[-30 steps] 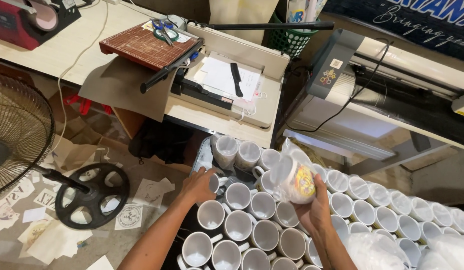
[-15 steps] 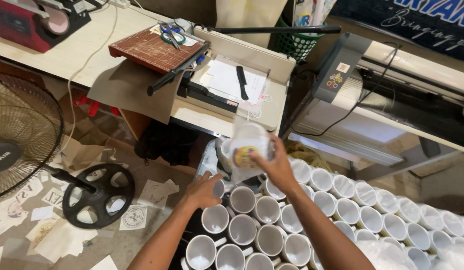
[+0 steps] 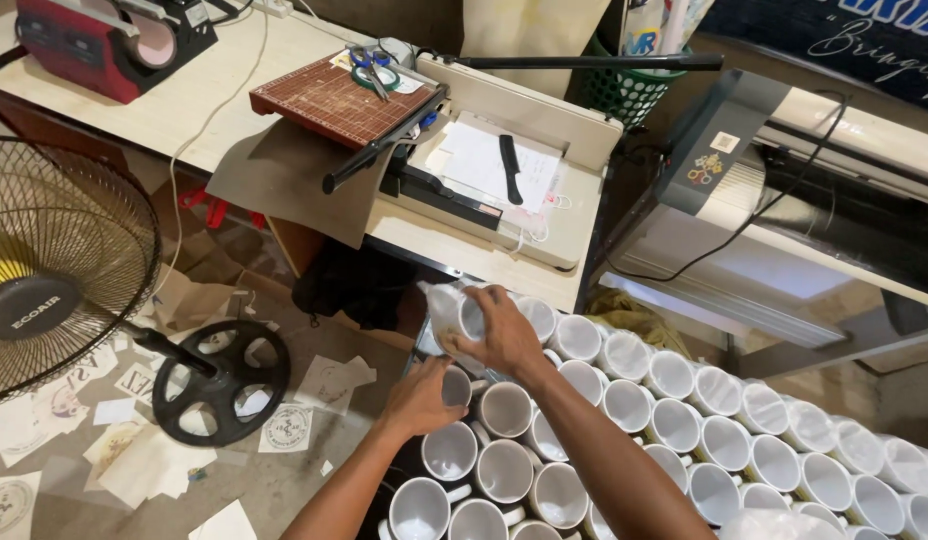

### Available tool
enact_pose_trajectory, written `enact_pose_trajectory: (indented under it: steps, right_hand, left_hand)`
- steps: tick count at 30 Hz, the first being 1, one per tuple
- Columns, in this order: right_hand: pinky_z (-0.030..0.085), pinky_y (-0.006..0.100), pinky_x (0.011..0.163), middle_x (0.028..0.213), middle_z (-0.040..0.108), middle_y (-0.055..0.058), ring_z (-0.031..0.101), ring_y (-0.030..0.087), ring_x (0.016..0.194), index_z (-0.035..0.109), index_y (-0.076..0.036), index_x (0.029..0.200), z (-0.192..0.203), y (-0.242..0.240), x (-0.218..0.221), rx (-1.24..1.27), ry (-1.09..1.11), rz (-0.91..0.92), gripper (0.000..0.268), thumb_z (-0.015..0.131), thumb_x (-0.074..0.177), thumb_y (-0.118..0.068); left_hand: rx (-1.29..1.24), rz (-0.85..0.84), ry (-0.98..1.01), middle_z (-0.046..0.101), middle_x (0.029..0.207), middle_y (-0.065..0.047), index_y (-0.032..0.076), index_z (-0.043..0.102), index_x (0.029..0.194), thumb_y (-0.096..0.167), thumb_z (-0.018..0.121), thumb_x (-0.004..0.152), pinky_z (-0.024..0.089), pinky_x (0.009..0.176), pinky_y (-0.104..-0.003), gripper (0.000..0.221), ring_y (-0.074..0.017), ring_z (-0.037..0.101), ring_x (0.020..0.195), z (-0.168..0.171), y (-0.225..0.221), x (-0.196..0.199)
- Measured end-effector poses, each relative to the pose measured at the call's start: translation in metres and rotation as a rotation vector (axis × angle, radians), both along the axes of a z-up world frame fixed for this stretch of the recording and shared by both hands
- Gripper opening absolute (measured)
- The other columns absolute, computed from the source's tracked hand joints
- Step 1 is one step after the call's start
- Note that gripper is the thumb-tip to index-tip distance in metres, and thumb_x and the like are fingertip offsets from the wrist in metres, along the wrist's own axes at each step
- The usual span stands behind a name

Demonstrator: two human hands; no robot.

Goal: The person places individual mugs into plastic bags while working at a table filled with many white mugs.

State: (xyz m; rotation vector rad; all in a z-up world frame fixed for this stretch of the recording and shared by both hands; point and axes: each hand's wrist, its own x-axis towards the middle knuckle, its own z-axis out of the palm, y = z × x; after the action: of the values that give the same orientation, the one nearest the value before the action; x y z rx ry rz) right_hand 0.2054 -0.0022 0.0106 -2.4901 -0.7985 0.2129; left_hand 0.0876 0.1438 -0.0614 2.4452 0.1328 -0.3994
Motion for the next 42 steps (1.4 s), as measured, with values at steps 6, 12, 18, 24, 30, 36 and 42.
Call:
enact_pose_trajectory:
  steps: [6,12,18,24,30,36,42]
  right_hand:
    - [0.055,0.046,0.091,0.133,0.053,0.023,0.064,0.037,0.114,0.046,-0.004,0.145,0.004,-0.01,-0.001,0.139,0.053,-0.234,0.091,0.073,0.077,-0.059]
    - [0.051,0.047,0.099,0.136,0.05,0.034,0.06,0.041,0.118,0.039,0.007,0.142,-0.015,-0.019,-0.005,0.219,0.13,-0.445,0.097,0.07,0.085,-0.064]
    - [0.054,0.05,0.087,0.126,0.062,0.037,0.067,0.043,0.102,0.04,0.004,0.145,0.004,-0.043,-0.005,0.318,0.525,-0.4,0.091,0.063,0.086,-0.061]
    - [0.054,0.049,0.094,0.136,0.052,0.03,0.064,0.04,0.111,0.037,-0.007,0.152,0.038,-0.06,-0.007,0.124,0.112,0.084,0.106,0.084,0.065,-0.044]
    - [0.05,0.051,0.102,0.147,0.046,0.018,0.063,0.042,0.116,0.028,-0.015,0.153,0.073,-0.033,-0.005,-0.179,-0.064,0.337,0.13,0.099,0.049,-0.047]
    - [0.053,0.047,0.101,0.14,0.058,0.013,0.066,0.037,0.116,0.04,-0.02,0.144,0.054,-0.043,0.01,-0.181,0.137,0.296,0.103,0.092,0.059,-0.043]
    - [0.051,0.044,0.103,0.134,0.064,0.016,0.064,0.034,0.123,0.044,-0.019,0.144,0.024,-0.063,0.028,-0.013,0.288,0.16,0.096,0.088,0.061,-0.041]
  left_hand:
    - [-0.102,0.111,-0.095,0.044,0.148,-0.019,0.005,0.031,0.152,0.047,0.087,0.074,0.044,0.11,-0.05,0.105,-0.0383,0.045,0.137,-0.006,-0.002,0.002]
    - [-0.161,0.172,-0.727,0.04,0.147,-0.035,0.002,0.03,0.154,0.027,0.092,0.066,0.047,0.101,-0.053,0.111,-0.0499,0.044,0.133,0.049,-0.03,0.022]
    - [-0.147,0.114,-0.781,0.054,0.139,-0.02,0.006,0.043,0.144,0.031,0.101,0.055,0.046,0.109,-0.052,0.109,-0.0391,0.053,0.132,0.044,-0.008,0.047]
    - [-0.601,-0.014,-0.489,0.062,0.14,-0.015,0.007,0.047,0.147,0.029,0.097,0.055,0.048,0.111,-0.041,0.107,-0.0288,0.06,0.132,0.039,0.03,0.059]
    - [-0.493,-0.168,-0.239,0.061,0.141,-0.014,0.01,0.043,0.151,0.031,0.095,0.053,0.044,0.112,-0.039,0.112,-0.0282,0.058,0.132,0.047,0.023,0.071]
    - [-0.55,-0.119,-0.144,0.06,0.142,-0.015,0.011,0.04,0.151,0.036,0.093,0.056,0.047,0.109,-0.039,0.112,-0.0295,0.059,0.132,0.045,0.02,0.064]
    - [-0.382,-0.04,-0.175,0.054,0.144,-0.02,0.005,0.041,0.148,0.034,0.089,0.071,0.045,0.11,-0.041,0.095,-0.0334,0.055,0.133,-0.005,0.025,0.048]
